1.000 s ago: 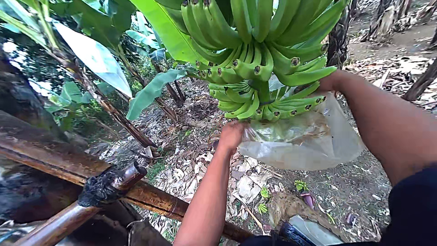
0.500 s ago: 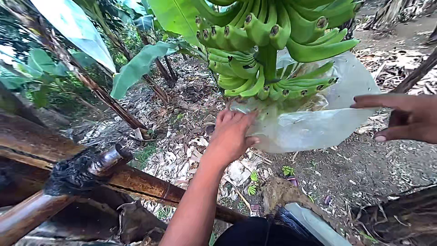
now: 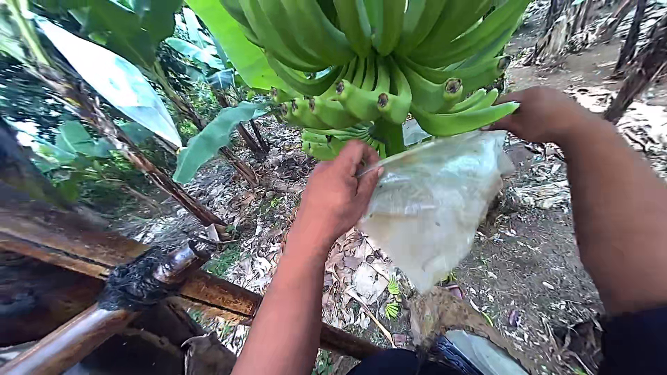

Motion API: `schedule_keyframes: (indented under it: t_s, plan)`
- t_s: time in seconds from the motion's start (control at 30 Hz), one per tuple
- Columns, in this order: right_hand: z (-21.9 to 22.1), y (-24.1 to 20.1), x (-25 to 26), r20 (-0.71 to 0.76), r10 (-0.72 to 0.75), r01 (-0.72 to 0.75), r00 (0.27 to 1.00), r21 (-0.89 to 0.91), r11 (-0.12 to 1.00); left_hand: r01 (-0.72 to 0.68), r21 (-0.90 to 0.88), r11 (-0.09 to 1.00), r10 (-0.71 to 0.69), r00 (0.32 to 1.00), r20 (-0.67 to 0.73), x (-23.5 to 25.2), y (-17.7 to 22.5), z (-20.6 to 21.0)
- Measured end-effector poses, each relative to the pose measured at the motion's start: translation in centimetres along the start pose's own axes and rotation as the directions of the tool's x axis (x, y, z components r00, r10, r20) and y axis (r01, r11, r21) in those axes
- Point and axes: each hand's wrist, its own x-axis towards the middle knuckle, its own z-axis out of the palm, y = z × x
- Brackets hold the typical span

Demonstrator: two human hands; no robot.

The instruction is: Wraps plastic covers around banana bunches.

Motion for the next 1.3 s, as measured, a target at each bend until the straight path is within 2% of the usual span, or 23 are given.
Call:
schedule_keyframes:
  t_s: [0.17,0.23,0.33,0.4,0.5,0.57,0.6,0.67,0.7,0.73,0.77,0.8,0.87,0.9,0.93,0.97,1.0,1.03,1.07,1.1,1.13,1.23,1.3]
  plan:
    - [4.4,1.9,4.4,-0.053,0.044,-0.026,0.998,0.302,0.953,0.156,0.116,0.981,-0.136,0.977,-0.164,2.2,-3.4,3.5]
    - [5.4,1.8,5.8,-0.023,0.057,-0.047,0.998,0.317,0.947,0.124,0.181,0.976,-0.073,0.961,-0.267,0.7,-5.2,6.3]
    - [7.1,2.3,8.3,0.014,0.110,-0.110,0.994,0.238,0.965,0.007,0.207,0.978,0.080,0.909,-0.409,-2.3,-8.7,10.6]
    - [8.0,2.6,9.5,0.065,0.115,-0.125,0.991,0.185,0.975,0.027,0.079,0.996,0.015,0.869,-0.494,-3.6,-10.5,12.7]
    - [8.4,1.6,10.2,0.142,0.083,-0.108,0.986,0.183,0.977,0.154,-0.278,0.948,-0.275,0.837,-0.473,-4.6,-12.1,14.0]
    - [8.6,1.3,10.5,0.128,0.040,-0.069,0.991,0.235,0.970,0.251,-0.575,0.779,-0.500,0.802,-0.326,-4.5,-12.2,14.2]
    - [9.0,1.7,10.8,0.107,0.040,-0.067,0.994,0.263,0.962,0.313,-0.711,0.630,-0.605,0.772,-0.195,-4.2,-12.0,14.2]
    - [10.0,2.9,11.3,0.034,0.092,-0.098,0.995,0.274,0.957,0.373,-0.894,0.247,-0.717,0.691,0.090,-3.1,-11.7,13.5]
    - [9.7,2.7,11.0,-0.011,0.114,-0.108,0.993,0.232,0.967,0.347,-0.936,0.068,-0.763,0.623,0.175,-2.5,-11.7,13.1]
    - [8.7,1.8,10.2,-0.058,0.135,-0.120,0.989,0.206,0.971,0.282,-0.958,-0.058,-0.782,0.583,0.219,-2.0,-11.8,12.7]
    - [7.2,1.1,9.0,-0.126,0.163,-0.135,0.979,0.205,0.969,0.189,-0.972,-0.140,-0.778,0.586,0.226,-1.7,-11.8,12.2]
    - [5.4,0.7,6.9,-0.185,0.194,-0.144,0.963,0.253,0.957,0.076,-0.980,-0.183,-0.750,0.634,0.189,-1.8,-11.6,11.8]
    - [1.9,0.1,0.1,-0.224,0.167,-0.058,0.960,0.426,0.903,-0.115,-0.973,-0.199,-0.656,0.754,0.045,-3.1,-10.7,11.6]
    - [1.3,0.2,-4.1,-0.156,0.077,0.019,0.985,0.537,0.843,-0.156,-0.969,-0.193,-0.585,0.811,-0.014,-4.5,-10.1,11.9]
    - [1.7,1.0,-7.9,0.014,-0.063,0.038,0.998,0.652,0.757,-0.163,-0.969,-0.187,-0.515,0.856,-0.045,-6.2,-9.6,12.5]
    - [2.5,2.1,-10.7,0.252,-0.204,-0.031,0.946,0.698,0.715,-0.131,-0.980,-0.148,-0.443,0.895,-0.053,-7.9,-9.2,13.2]
    - [3.5,3.4,-12.1,0.425,-0.248,-0.115,0.871,0.666,0.737,-0.066,-0.996,-0.052,-0.360,0.932,-0.043,-9.1,-9.0,13.8]
    - [4.2,4.2,-12.5,0.493,-0.153,-0.202,0.857,0.594,0.779,-0.012,-0.999,0.044,-0.308,0.951,-0.025,-9.6,-8.6,14.2]
    - [4.5,4.7,-12.2,0.454,-0.009,-0.275,0.891,0.555,0.785,0.011,-0.992,0.128,-0.293,0.956,-0.028,-9.6,-8.1,14.4]
    - [4.6,4.9,-11.4,0.350,0.121,-0.315,0.929,0.578,0.753,0.004,-0.984,0.179,-0.293,0.955,-0.050,-9.2,-7.7,14.4]
    - [4.4,4.9,-10.1,0.232,0.208,-0.311,0.950,0.668,0.676,-0.016,-0.979,0.205,-0.292,0.953,-0.077,-8.3,-7.5,14.2]
    - [3.0,1.7,-5.1,-0.001,0.195,-0.082,0.981,0.906,0.415,-0.037,-0.986,0.162,-0.300,0.950,-0.085,-5.9,-8.0,13.0]
    - [3.2,-0.6,-2.6,-0.051,0.247,-0.008,0.968,0.973,0.231,0.061,-0.991,0.116,-0.278,0.960,0.027,-5.6,-8.8,12.5]
